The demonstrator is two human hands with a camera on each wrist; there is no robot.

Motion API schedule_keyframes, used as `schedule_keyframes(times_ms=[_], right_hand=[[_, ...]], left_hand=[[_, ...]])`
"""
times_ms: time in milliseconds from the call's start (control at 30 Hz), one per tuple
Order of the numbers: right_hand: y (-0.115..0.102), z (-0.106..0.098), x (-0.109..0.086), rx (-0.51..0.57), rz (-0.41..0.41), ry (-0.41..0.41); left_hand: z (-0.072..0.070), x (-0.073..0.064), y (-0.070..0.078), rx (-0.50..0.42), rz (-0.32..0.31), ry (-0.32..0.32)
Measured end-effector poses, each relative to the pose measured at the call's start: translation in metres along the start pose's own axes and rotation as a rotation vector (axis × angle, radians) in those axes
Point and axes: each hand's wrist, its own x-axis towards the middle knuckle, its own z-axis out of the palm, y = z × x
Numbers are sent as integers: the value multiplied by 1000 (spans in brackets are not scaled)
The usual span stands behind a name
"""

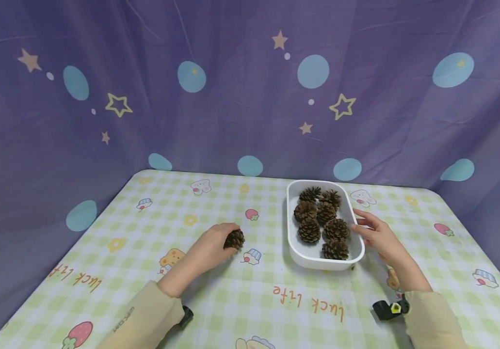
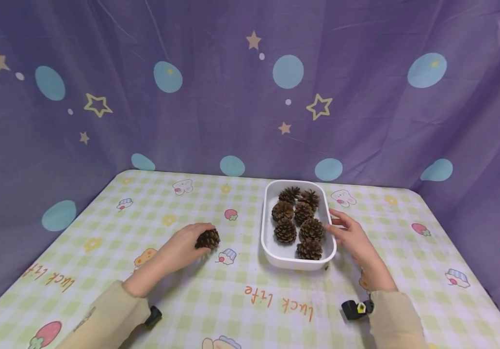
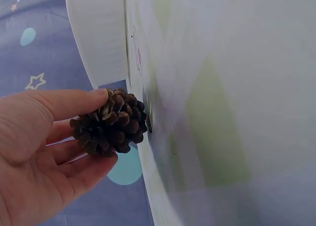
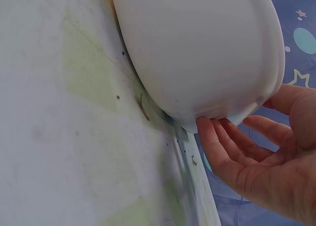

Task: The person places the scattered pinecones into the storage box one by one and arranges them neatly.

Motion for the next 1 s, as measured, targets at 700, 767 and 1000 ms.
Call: schedule_keyframes(times_ms=[700, 767, 1000], right_hand=[[3, -1, 1, -3, -4, 2], [3, -1, 1, -1, -5, 3], [3, 0, 2, 4, -5, 5]], left_hand=[[-2, 13, 16, -18, 103, 85], [-2, 15, 20, -21, 116, 94], [-5, 23, 38, -34, 174, 113]])
